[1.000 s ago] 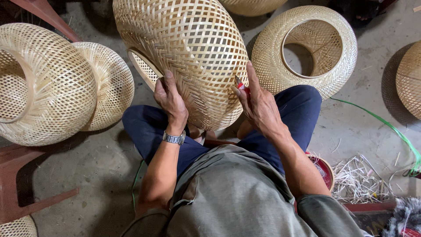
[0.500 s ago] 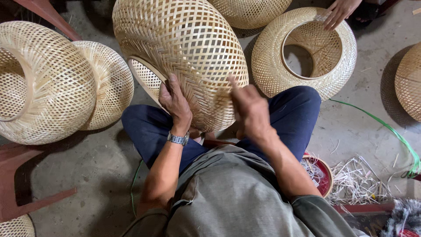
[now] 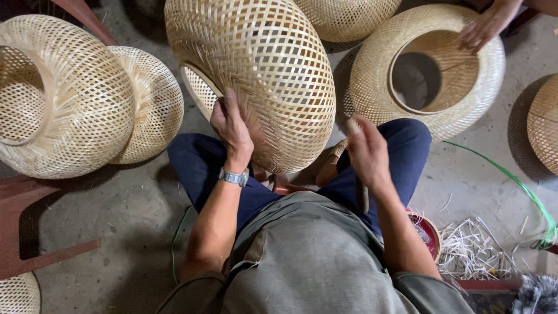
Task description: The person sits on the floor and uses a red-handled tool to trim and adjust the woven bamboo strips on the rim of a large basket. They rotate the basket to access different sections of the rim, ensuring the edges are even and secure.
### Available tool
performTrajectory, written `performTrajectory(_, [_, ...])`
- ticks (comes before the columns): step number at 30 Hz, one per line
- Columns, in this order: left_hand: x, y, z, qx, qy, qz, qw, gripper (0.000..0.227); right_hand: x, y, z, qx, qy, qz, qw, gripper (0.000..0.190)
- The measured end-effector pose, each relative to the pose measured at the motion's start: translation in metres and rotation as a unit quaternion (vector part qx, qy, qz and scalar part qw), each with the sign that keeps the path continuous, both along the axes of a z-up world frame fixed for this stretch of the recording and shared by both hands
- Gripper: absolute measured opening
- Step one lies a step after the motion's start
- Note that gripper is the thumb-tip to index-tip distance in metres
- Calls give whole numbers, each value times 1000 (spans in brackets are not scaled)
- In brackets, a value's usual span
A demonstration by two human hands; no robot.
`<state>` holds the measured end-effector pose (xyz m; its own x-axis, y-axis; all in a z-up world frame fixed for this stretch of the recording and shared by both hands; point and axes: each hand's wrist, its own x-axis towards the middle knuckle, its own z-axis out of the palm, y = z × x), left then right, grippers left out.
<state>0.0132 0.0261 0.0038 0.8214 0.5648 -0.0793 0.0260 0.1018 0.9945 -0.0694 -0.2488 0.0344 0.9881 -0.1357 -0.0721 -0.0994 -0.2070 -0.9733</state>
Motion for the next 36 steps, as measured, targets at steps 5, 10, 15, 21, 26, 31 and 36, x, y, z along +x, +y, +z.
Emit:
performTrajectory(5, [29, 37, -3, -137, -136, -103, 976, 61, -7, -21, -40, 311, 205, -34, 928, 38])
performTrajectory(10, [42, 66, 2, -168, -108, -183, 962, 59, -12, -8, -34, 245, 146, 25, 958, 36])
performTrajectory(15, [46, 69, 7, -214, -114, -224, 944, 58, -9, 6, 11, 55, 59, 58, 995, 36])
performTrajectory(21, [41, 49, 18, -106, -138, -215, 961, 58, -1, 33, 46, -168, -219, 87, 957, 29])
performTrajectory(26, [34, 33, 30, -93, -151, -221, 959, 57, 18, 42, 54, -139, -258, 93, 952, 30])
performTrajectory(31, [31, 26, 32, -68, -147, -216, 963, 56, 23, 45, 48, -129, -227, 66, 963, 32])
performTrajectory(36, [28, 20, 32, -76, -150, -215, 962, 54, 25, 40, 33, -127, -202, 58, 969, 31])
